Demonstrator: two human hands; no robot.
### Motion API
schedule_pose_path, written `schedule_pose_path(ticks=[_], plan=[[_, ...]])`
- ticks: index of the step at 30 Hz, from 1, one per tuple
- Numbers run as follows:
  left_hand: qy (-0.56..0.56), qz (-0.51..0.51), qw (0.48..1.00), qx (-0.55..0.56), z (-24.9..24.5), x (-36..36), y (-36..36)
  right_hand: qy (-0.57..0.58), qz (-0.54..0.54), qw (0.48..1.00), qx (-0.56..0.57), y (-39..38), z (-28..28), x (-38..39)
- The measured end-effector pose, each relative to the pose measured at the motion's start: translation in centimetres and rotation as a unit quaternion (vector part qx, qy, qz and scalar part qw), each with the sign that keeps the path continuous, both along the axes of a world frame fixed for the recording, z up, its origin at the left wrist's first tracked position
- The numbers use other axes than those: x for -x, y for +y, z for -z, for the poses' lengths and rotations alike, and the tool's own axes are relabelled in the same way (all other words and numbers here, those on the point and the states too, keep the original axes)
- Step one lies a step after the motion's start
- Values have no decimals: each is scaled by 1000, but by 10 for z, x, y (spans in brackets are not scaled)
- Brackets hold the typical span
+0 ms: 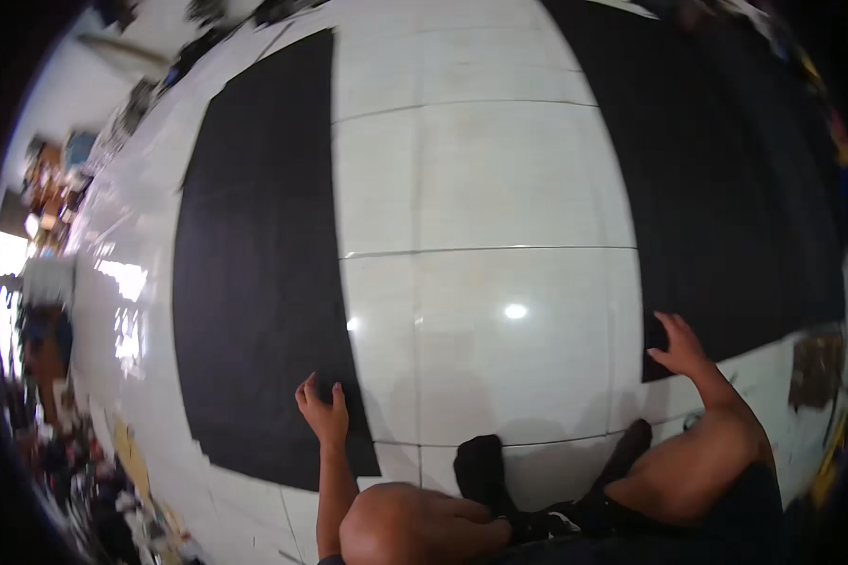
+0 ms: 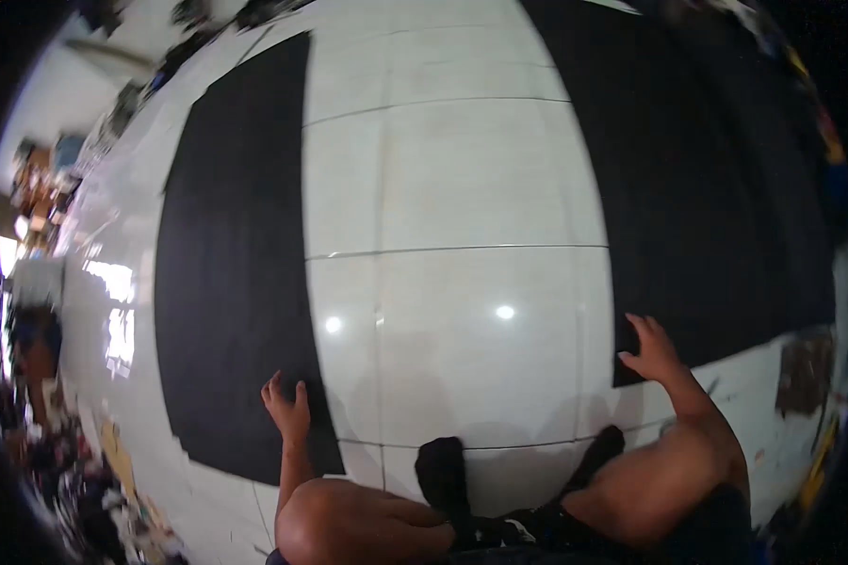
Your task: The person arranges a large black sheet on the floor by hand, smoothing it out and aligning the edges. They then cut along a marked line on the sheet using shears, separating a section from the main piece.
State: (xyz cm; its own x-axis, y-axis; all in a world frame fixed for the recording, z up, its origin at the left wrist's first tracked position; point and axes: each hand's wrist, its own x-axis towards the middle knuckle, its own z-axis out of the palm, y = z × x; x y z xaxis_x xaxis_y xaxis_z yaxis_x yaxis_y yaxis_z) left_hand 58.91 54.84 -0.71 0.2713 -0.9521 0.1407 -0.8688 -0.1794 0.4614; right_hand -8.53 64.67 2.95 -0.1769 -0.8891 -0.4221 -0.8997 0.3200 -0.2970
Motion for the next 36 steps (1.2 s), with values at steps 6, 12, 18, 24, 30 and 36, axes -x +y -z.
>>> schedule_pose_path(ticks=[6, 12, 18, 24, 30, 36], plan=[[87, 323, 925, -179, -55, 140, -94, 72, -87, 989, -93, 43, 5, 5], [-48, 547, 784, -291, -103, 290, -138, -46, -99, 993, -49, 54, -2, 22], [-2, 581, 758, -297, -101, 455, -126, -22, -166, 985, 36, 67, 27, 51], [7, 591, 686, -424, -55, 535, -69, -33, -74, 985, 153, 79, 55, 54], [254, 235, 674, -653, -44, 584, -63, -76, 10, 958, 276, 17, 12, 51], [479, 200, 774, -362, -50, 605, -105, -143, -27, 919, 367, -53, -26, 44]])
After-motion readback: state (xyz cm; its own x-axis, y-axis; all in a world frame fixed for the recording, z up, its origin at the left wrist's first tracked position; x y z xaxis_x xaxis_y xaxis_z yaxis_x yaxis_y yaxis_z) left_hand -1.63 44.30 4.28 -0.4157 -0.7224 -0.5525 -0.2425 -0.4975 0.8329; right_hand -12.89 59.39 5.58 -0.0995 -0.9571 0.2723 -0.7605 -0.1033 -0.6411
